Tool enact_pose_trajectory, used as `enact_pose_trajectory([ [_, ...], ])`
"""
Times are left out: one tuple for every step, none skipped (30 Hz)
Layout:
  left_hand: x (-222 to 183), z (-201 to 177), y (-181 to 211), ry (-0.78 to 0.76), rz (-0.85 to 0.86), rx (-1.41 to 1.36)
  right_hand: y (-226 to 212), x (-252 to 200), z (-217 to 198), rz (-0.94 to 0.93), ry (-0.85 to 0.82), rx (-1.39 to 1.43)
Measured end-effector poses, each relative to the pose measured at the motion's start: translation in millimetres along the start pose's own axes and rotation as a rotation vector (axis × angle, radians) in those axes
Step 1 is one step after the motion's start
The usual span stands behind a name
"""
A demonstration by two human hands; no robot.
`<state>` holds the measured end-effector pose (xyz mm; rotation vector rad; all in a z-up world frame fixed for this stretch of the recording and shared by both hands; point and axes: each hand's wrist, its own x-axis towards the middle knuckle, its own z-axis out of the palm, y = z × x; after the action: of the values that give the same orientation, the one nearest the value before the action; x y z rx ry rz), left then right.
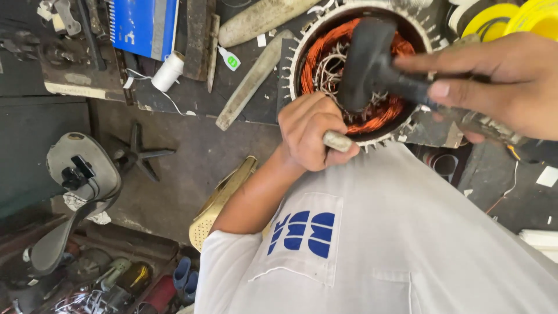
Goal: Shaping and compacting copper windings in an electric motor stator using a mallet and wedge, followed by applying tape.
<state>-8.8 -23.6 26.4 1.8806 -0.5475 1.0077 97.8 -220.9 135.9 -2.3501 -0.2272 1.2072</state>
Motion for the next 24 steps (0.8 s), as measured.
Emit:
enact_pose_trajectory([
  [-2,3,-7,0.005,0.009,0.002,-2,-1,-2,-0.006,0.008,-0.004],
  [-7,6,-10,0.037,0.013,0.026,-3,-3,-1,-0.095,0.068,-0.027],
  [-13,9,-13,0.070,0.017,0.049,-3,-4,-1,-0.185,0.128,-0.049],
  [-12,3,-7,0.066,0.017,0.053,4,-2,5,-0.188,0.125,-0.045],
  [-10,-2,-2,0.031,-0.011,0.031,10,1,10,-0.099,-0.039,-0.168],
  [-4,-5,-2,0.003,-0.021,0.002,15,5,11,-0.001,-0.178,-0.289],
  [1,-3,-11,0.005,-0.003,-0.001,3,6,3,-0.006,-0.160,-0.289],
  [0,-3,-10,0.005,-0.023,-0.020,-6,2,1,0.103,-0.125,-0.149],
  [-2,-2,-10,0.005,-0.044,-0.040,-15,-2,0,0.214,-0.091,-0.010],
  [-7,-2,-10,0.005,-0.037,-0.038,-9,-4,4,0.208,-0.086,-0.010],
  [-10,-3,-10,0.005,-0.043,-0.055,-4,-6,7,0.059,0.004,0.003],
  [-10,-3,-12,0.006,-0.047,-0.074,-2,-9,7,-0.088,0.098,0.015],
  [-5,-5,-16,0.007,-0.039,-0.074,-1,-5,8,-0.092,0.104,0.014],
  [-6,-7,-16,-0.010,-0.023,-0.084,5,-2,13,-0.026,-0.062,-0.024],
  [-7,-9,-17,-0.026,-0.006,-0.094,11,1,20,0.043,-0.227,-0.062],
  [-2,-8,-23,-0.023,0.005,-0.100,9,1,16,0.043,-0.214,-0.062],
  [2,-6,-28,-0.036,0.028,-0.122,6,1,12,0.043,-0.176,-0.022],
  [0,-8,-27,-0.056,0.025,-0.144,7,0,15,0.053,-0.162,0.024],
  [-2,-7,-24,-0.060,0.012,-0.150,7,-9,17,0.063,-0.172,0.029],
  [0,-8,-25,0.000,-0.016,-0.264,5,-15,18,0.015,-0.037,0.139],
  [3,-9,-27,0.059,-0.044,-0.378,2,-21,17,-0.029,0.100,0.254],
  [8,-9,-22,0.055,-0.042,-0.379,17,-20,16,-0.030,0.102,0.258],
  [13,-9,-18,0.156,-0.050,-0.429,33,-18,15,-0.220,0.146,0.360],
  [14,-8,-12,0.257,-0.072,-0.479,51,-17,17,-0.402,0.186,0.465],
])
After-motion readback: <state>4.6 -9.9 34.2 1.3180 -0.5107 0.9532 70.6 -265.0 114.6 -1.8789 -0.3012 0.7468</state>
